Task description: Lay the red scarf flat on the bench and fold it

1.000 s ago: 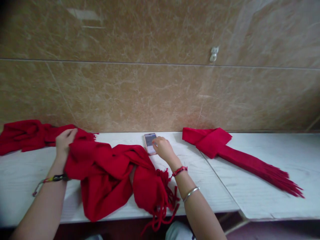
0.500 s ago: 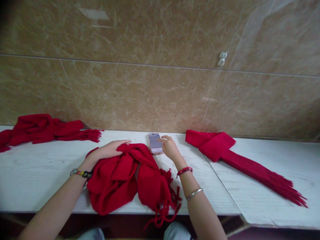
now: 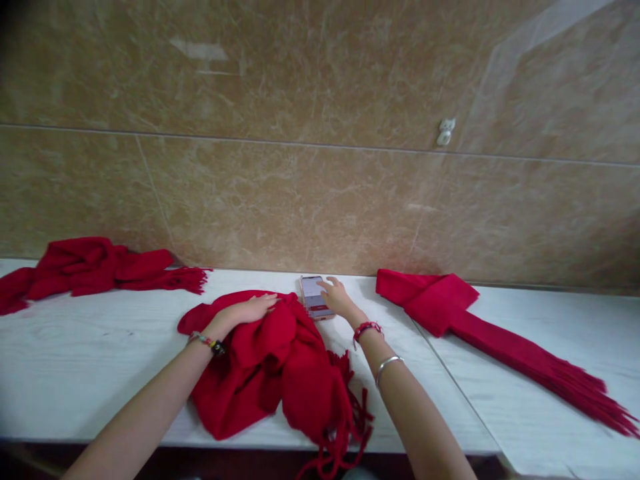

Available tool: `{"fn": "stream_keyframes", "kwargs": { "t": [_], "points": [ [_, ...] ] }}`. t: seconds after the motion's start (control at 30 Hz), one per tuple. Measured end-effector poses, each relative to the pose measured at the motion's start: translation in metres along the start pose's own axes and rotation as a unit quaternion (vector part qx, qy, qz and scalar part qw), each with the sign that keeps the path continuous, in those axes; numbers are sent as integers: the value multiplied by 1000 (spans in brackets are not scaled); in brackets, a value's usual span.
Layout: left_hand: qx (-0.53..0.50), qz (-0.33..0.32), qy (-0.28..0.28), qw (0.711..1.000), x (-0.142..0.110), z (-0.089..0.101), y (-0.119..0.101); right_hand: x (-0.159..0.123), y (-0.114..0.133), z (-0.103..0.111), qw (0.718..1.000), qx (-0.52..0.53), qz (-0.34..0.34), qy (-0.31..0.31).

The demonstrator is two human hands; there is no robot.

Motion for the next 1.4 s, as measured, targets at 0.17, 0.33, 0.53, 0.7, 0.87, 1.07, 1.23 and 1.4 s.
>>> {"fn": "stream_keyframes", "kwargs": {
  "t": [0.17,0.33,0.53,0.7,0.87,1.07,1.23,1.4],
  "points": [
    [-26,9,-196,980,5,57,3,37,-14,-17,1000,14,16,19],
    [-48,-2,149,988,-6,-17,-6,47,-28,-33,999,33,3,9],
    [-29,-9,132,991,-17,-52,0,35,-31,-32,999,35,-18,-11],
    [-32,-15,-147,989,-14,23,3,33,-20,-21,1000,14,9,-4],
    [89,23,-406,909,-50,87,15,43,-18,-32,1000,9,1,22],
    [116,-77,-239,961,-37,51,6,40,-23,-31,999,45,-21,15],
    [18,116,-6,993,-32,11,17,22,-44,-27,990,96,-101,28],
    [24,146,180,973,-42,-32,13,13,-54,-33,972,151,-176,34]
  ]
}}
Point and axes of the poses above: each hand's wrist, its own x-axis towards the middle knuckle, its own z-axis out of the back of the hand, y = z × x, the point moved 7 cm from there along x, towards the middle knuckle, and after that the axes turned 5 degrees about -x, right-handed, at the moved point
